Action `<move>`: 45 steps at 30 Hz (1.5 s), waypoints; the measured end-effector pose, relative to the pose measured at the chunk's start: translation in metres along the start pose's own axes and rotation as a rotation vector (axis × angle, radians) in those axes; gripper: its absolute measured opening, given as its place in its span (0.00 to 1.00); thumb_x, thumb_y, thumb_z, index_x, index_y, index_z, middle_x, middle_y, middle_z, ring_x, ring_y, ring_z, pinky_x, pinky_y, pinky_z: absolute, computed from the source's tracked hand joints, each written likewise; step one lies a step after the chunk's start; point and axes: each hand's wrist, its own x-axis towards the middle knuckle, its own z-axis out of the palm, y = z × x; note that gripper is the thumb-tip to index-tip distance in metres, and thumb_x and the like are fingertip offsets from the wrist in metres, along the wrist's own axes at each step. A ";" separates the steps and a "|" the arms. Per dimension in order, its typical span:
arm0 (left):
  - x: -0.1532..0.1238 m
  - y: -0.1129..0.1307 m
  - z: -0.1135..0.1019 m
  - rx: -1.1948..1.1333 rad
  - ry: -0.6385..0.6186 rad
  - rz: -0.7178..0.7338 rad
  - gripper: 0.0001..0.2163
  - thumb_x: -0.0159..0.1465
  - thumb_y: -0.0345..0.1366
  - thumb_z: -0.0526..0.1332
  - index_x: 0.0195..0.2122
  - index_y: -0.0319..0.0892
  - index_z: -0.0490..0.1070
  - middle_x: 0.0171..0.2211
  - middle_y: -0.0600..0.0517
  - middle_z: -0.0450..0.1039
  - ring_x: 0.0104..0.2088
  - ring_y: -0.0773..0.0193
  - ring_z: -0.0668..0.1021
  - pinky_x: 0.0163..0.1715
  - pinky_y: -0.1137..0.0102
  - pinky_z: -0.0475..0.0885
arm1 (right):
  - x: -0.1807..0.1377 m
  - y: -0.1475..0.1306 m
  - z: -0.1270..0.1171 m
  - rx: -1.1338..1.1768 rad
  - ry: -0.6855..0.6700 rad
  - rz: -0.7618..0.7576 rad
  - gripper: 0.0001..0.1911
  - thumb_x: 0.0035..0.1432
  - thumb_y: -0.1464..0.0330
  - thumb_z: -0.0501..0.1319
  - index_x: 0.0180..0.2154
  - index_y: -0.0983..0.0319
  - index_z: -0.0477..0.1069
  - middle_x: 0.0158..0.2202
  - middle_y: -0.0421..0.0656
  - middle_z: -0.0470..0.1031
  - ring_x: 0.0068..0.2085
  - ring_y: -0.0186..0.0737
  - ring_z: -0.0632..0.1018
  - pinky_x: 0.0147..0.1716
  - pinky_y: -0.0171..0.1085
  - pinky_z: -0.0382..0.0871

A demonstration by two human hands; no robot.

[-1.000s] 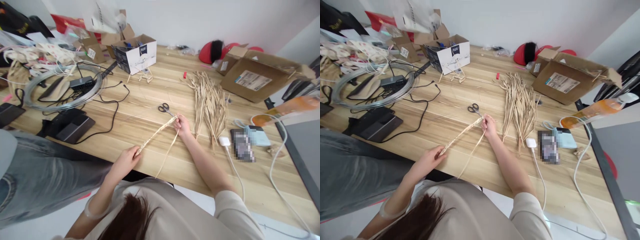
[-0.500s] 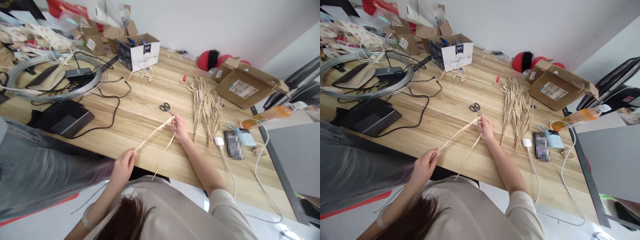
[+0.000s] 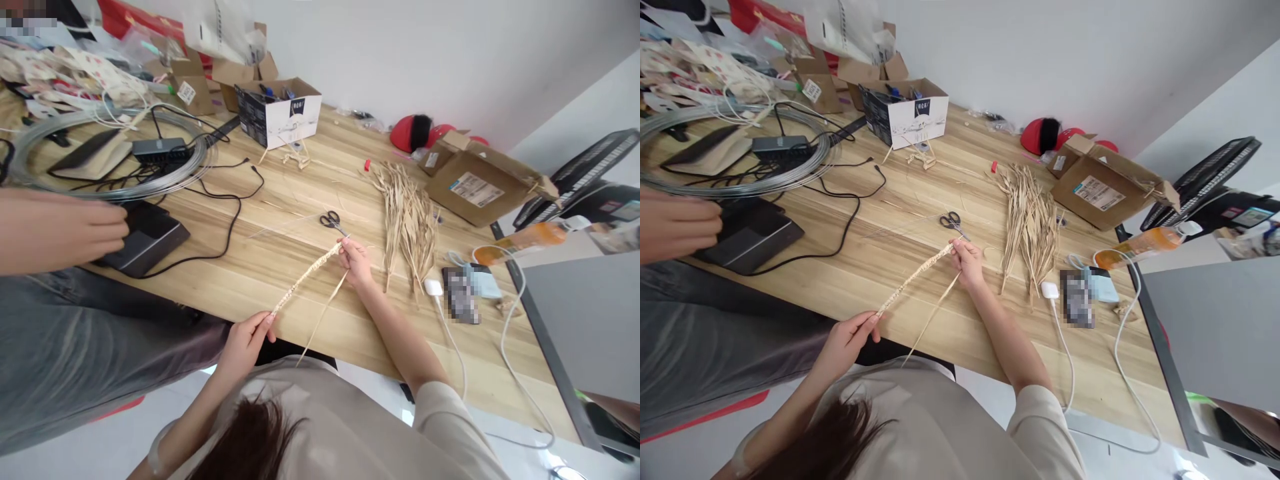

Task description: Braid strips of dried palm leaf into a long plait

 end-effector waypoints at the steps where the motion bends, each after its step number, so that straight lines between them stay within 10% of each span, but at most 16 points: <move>1: 0.001 0.001 0.000 -0.053 -0.031 -0.021 0.21 0.64 0.47 0.49 0.24 0.40 0.71 0.20 0.52 0.72 0.20 0.68 0.71 0.25 0.74 0.66 | -0.001 0.000 0.000 -0.009 -0.004 0.005 0.15 0.41 0.57 0.69 0.27 0.62 0.74 0.18 0.33 0.65 0.13 0.20 0.53 0.13 0.31 0.40; 25: 0.013 0.000 0.021 -0.477 -0.150 -0.291 0.26 0.55 0.56 0.57 0.39 0.34 0.71 0.19 0.56 0.64 0.13 0.77 0.54 0.13 0.77 0.45 | -0.010 0.003 0.010 -0.116 -0.162 0.158 0.23 0.40 0.58 0.71 0.16 0.62 0.59 0.10 0.32 0.54 0.14 0.23 0.53 0.16 0.32 0.39; 45: 0.014 0.013 0.018 -0.124 -0.001 -0.107 0.21 0.61 0.51 0.53 0.33 0.37 0.75 0.19 0.53 0.69 0.17 0.71 0.61 0.17 0.75 0.54 | -0.021 0.010 0.024 0.039 -0.194 0.331 0.14 0.31 0.67 0.74 0.20 0.65 0.73 0.18 0.39 0.74 0.20 0.27 0.72 0.20 0.27 0.65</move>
